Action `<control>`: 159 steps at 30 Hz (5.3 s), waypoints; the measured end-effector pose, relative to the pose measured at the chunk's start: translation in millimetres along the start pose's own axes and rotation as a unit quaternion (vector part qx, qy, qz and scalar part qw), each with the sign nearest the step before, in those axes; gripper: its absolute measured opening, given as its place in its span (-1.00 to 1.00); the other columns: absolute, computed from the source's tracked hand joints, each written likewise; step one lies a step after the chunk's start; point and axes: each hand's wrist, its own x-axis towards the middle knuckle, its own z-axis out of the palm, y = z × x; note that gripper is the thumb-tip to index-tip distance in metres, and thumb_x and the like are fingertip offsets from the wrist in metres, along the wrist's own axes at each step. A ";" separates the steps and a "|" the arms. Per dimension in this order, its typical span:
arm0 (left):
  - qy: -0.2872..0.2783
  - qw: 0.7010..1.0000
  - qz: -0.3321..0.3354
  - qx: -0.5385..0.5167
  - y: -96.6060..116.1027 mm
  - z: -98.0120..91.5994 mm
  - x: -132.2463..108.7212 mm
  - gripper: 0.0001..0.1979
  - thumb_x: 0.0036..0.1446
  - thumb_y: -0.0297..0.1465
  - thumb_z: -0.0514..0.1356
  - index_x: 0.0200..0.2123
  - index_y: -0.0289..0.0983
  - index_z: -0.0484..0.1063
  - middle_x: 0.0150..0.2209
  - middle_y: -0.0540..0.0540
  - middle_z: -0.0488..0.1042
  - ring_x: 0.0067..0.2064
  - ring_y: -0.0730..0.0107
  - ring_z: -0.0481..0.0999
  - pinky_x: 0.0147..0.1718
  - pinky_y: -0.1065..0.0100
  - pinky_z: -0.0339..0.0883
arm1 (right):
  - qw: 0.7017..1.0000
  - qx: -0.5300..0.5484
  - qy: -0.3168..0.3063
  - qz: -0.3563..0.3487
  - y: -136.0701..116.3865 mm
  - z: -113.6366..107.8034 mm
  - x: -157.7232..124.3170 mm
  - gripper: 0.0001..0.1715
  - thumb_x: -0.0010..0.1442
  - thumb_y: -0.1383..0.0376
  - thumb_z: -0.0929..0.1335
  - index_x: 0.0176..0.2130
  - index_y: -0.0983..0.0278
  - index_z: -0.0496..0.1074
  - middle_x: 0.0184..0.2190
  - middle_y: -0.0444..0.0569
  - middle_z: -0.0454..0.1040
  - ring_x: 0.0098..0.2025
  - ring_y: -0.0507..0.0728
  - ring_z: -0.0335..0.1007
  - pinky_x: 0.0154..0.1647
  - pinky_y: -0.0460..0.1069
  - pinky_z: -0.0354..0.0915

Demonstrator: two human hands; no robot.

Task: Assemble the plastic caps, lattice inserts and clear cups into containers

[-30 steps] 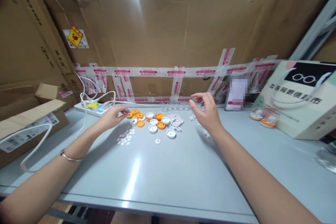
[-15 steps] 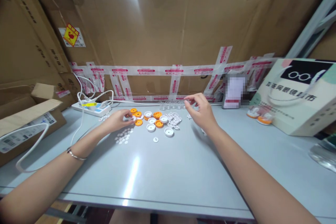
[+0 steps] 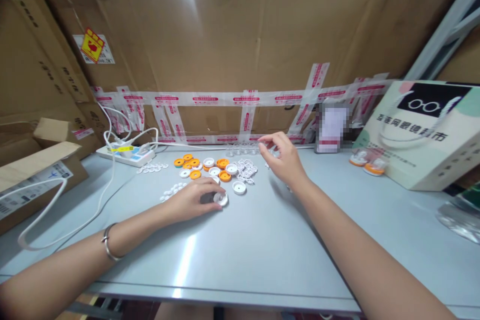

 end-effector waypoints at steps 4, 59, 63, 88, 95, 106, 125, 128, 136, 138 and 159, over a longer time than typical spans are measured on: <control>-0.019 1.000 -0.010 0.014 -0.1 -5.9 -1.2 -0.77 0.05 -0.34 0.21 -0.19 -0.27 0.42 -0.20 -0.12 0.44 -0.12 0.26 0.39 -0.12 0.32 0.24 | 1.000 -0.001 -0.009 -0.003 -3.1 1.4 -0.4 -0.89 0.13 0.28 0.28 -0.30 0.23 0.39 -0.36 -0.04 0.36 -0.35 0.09 0.30 -0.31 0.01 0.26; -0.177 0.904 -0.347 0.177 -70.5 -120.2 -47.1 -0.81 -0.26 -0.35 0.16 -0.49 -0.26 0.48 -0.42 -0.06 0.54 -0.38 0.32 0.45 -0.45 0.46 0.24 | 0.995 -0.016 -0.102 0.015 -18.3 -0.4 -3.2 -0.80 0.13 0.17 0.27 -0.40 0.22 0.40 -0.45 -0.05 0.46 -0.43 0.11 0.36 -0.48 -0.01 0.24; -0.179 0.902 -0.348 0.183 -68.6 -118.0 -45.3 -0.81 -0.26 -0.36 0.16 -0.48 -0.28 0.48 -0.42 -0.08 0.53 -0.39 0.31 0.45 -0.47 0.45 0.23 | 0.994 -0.017 -0.102 0.025 -15.9 0.2 -3.5 -0.81 0.13 0.19 0.27 -0.39 0.22 0.40 -0.43 -0.04 0.46 -0.41 0.11 0.37 -0.47 -0.01 0.24; -0.017 0.999 -0.018 -0.029 -7.4 -46.9 -16.5 -0.89 0.07 -0.46 0.10 -0.37 -0.30 0.43 -0.38 -0.04 0.50 -0.34 0.45 0.44 -0.31 0.44 0.29 | 0.912 0.073 -0.402 0.046 -60.3 21.7 -27.8 -0.71 0.07 0.15 0.33 -0.21 0.24 0.40 -0.47 -0.13 0.35 -0.46 0.02 0.25 -0.45 -0.08 0.19; 0.017 0.998 -0.004 -0.052 -8.2 -15.0 -11.8 -0.92 0.10 -0.49 0.12 -0.38 -0.30 0.42 -0.39 -0.03 0.49 -0.34 0.46 0.44 -0.31 0.44 0.27 | 0.906 0.060 -0.417 0.038 -69.4 42.7 -43.5 -0.67 0.00 0.24 0.38 -0.18 0.27 0.37 -0.38 -0.09 0.34 -0.33 0.06 0.26 -0.31 -0.06 0.19; 0.058 0.998 0.025 0.025 -9.4 -5.6 -9.9 -0.93 0.10 -0.49 0.15 -0.40 -0.30 0.43 -0.41 -0.03 0.49 -0.35 0.44 0.43 -0.31 0.44 0.24 | 0.910 0.043 -0.413 0.020 -67.7 46.0 -45.7 -0.80 0.02 0.32 0.37 -0.27 0.31 0.42 -0.38 -0.05 0.38 -0.29 0.09 0.27 -0.24 -0.03 0.20; 0.065 0.995 0.071 0.032 -10.3 -21.9 -12.8 -0.92 0.11 -0.49 0.15 -0.33 -0.30 0.45 -0.35 -0.06 0.53 -0.31 0.42 0.48 -0.29 0.41 0.30 | 0.914 0.061 -0.393 0.079 -67.6 46.0 -44.4 -0.54 -0.10 0.24 0.46 -0.15 0.32 0.42 -0.40 -0.08 0.39 -0.39 0.04 0.29 -0.37 -0.07 0.23; 0.075 0.995 0.052 0.041 -7.2 -28.6 -14.6 -0.89 0.13 -0.49 0.12 -0.34 -0.31 0.46 -0.36 -0.06 0.53 -0.31 0.41 0.49 -0.29 0.40 0.32 | 0.921 0.062 -0.372 0.100 -68.0 44.7 -45.9 -0.47 -0.15 0.20 0.48 -0.15 0.32 0.41 -0.36 -0.05 0.40 -0.40 0.04 0.31 -0.37 -0.06 0.27; -0.021 0.989 0.101 0.107 -1.3 -30.0 -43.6 -0.75 0.19 -0.50 0.01 -0.11 -0.30 0.41 -0.16 -0.16 0.50 -0.14 0.32 0.48 -0.18 0.31 0.38 | 0.952 0.122 -0.282 0.000 -53.8 29.0 -73.4 -0.82 0.13 0.32 0.33 -0.22 0.26 0.45 -0.20 0.02 0.51 -0.15 0.10 0.43 -0.10 0.03 0.35; -0.012 0.987 0.110 0.118 -3.1 -25.4 -51.0 -0.72 0.21 -0.49 -0.02 -0.08 -0.29 0.40 -0.12 -0.18 0.49 -0.11 0.32 0.48 -0.15 0.30 0.39 | 0.954 0.130 -0.267 -0.036 -50.8 29.8 -75.0 -0.80 0.17 0.35 0.28 -0.21 0.25 0.47 -0.17 0.02 0.52 -0.10 0.09 0.44 -0.04 0.03 0.35; 0.022 0.995 0.087 0.045 -9.1 -9.5 -47.9 -0.59 0.19 -0.51 0.01 0.12 -0.24 0.19 -0.07 -0.15 0.47 -0.09 0.35 0.48 -0.11 0.30 0.39 | 0.936 0.171 -0.307 0.012 -51.7 44.4 -66.8 -0.82 0.15 0.32 0.33 -0.22 0.25 0.49 -0.32 -0.06 0.55 -0.27 0.04 0.46 -0.22 -0.07 0.36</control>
